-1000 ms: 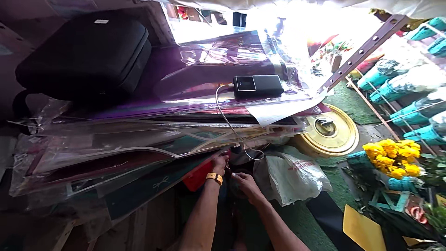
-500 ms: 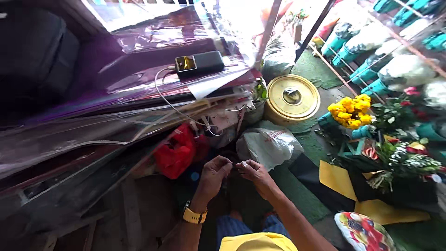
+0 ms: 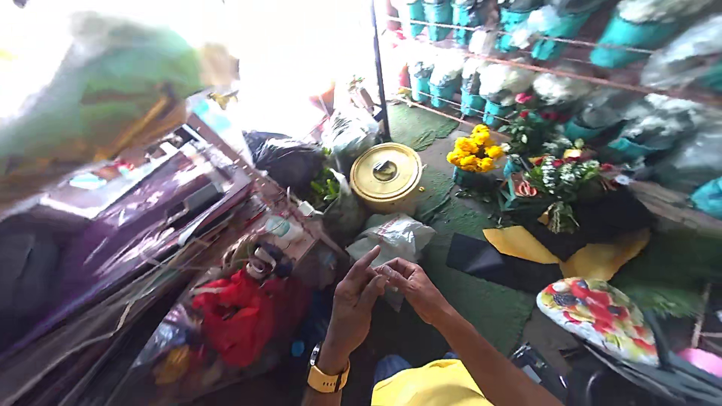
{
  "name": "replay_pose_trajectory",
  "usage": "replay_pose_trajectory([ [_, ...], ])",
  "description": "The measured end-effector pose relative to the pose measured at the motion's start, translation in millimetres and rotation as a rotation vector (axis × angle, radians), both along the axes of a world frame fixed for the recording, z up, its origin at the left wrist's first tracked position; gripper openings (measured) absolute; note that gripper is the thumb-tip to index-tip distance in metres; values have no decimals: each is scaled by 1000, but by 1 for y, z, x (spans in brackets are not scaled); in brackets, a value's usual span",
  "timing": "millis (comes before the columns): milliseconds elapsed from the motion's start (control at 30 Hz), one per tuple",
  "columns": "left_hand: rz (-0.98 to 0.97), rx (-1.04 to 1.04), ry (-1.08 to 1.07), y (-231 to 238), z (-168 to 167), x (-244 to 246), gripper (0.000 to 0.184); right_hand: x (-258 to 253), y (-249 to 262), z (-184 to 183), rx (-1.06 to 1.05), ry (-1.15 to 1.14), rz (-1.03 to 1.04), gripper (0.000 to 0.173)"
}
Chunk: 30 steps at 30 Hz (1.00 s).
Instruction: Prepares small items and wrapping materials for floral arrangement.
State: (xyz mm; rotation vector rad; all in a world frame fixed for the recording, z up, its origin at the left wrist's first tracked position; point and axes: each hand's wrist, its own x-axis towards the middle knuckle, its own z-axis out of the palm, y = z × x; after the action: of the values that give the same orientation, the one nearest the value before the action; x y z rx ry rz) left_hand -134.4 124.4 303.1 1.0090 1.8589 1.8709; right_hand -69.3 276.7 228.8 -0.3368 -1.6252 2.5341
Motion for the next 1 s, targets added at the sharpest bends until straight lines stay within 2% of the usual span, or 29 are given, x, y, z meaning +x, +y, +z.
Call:
replay_pose_trajectory([
  [233,-31,-89,-55,86,-5,47,53,62,55,-1,0,48,-180,30],
  [367,15,-191,-70,118,-10,64,52,84,82,-5,42,60,-266,29],
  [567,-44,-385,-196,151,-15,81,52,113,108,-14,16,103,-324,28],
  [733,-230,-347,-206,169,-2,92,42,132,132,-5,-37,249,-270,38],
  [800,-362,-334,-139,173,5,96,53,146,139,0,-73,250,-230,47],
  [867,-494,-364,-70,180,9,95,65,157,148,10,-113,233,-215,44],
  [1000,-643,-391,-80,195,11,94,74,175,164,24,-97,202,-209,50],
])
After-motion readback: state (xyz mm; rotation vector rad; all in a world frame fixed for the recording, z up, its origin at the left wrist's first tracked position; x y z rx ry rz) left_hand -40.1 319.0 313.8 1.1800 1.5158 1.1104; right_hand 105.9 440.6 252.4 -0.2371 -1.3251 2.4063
